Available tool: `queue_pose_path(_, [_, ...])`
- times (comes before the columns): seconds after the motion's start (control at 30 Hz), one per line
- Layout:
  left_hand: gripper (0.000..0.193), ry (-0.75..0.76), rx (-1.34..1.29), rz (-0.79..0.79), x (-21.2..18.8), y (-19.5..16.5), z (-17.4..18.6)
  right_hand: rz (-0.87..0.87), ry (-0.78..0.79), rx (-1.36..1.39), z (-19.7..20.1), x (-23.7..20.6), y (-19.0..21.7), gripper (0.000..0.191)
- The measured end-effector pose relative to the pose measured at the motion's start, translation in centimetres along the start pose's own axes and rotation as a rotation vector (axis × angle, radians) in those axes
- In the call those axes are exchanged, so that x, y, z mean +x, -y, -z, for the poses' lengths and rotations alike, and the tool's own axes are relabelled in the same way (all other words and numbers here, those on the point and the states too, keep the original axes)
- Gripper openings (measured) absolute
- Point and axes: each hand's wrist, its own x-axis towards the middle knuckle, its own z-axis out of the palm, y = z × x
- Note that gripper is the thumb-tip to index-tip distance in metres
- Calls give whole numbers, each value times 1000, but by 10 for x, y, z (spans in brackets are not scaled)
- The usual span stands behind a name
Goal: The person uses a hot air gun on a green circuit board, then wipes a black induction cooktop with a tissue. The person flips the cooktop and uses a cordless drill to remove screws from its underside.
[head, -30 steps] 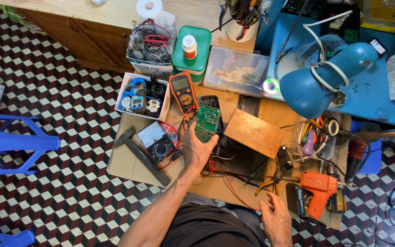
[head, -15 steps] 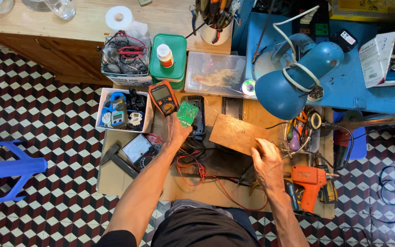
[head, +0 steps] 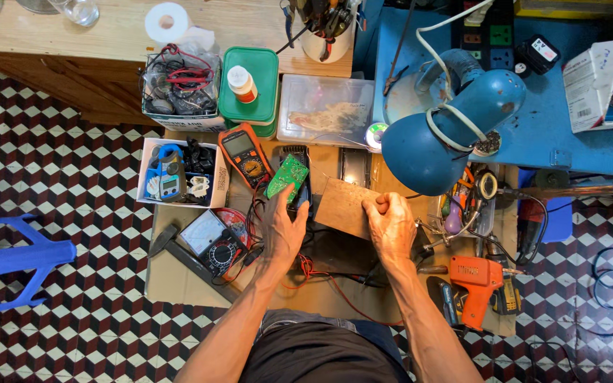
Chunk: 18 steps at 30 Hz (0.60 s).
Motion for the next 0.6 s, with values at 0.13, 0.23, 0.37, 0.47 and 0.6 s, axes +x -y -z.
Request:
queue_pose_path(0.13, [47, 28, -22, -36, -15, -22, -7, 86, -75, -15, -5, -23, 2, 14])
queue_pose_path(0.23, [48, 96, -52, -38, -29, -28, -5, 300, -119, -155, -6, -45, 0, 7])
queue_pose_path(0.37, [51, 142, -15, -68, -46, -28, 2, 385, -14, -234, -6, -59, -11, 8])
queue_pose_path(0.47, [50, 115, 4, -105, -57, -24, 10, 48, 73, 53, -8, -59, -29, 12])
queue_pose_path(0.6, [48, 121, 28, -121, -65, -31, 21, -457, 180, 906, -2, -64, -61, 13])
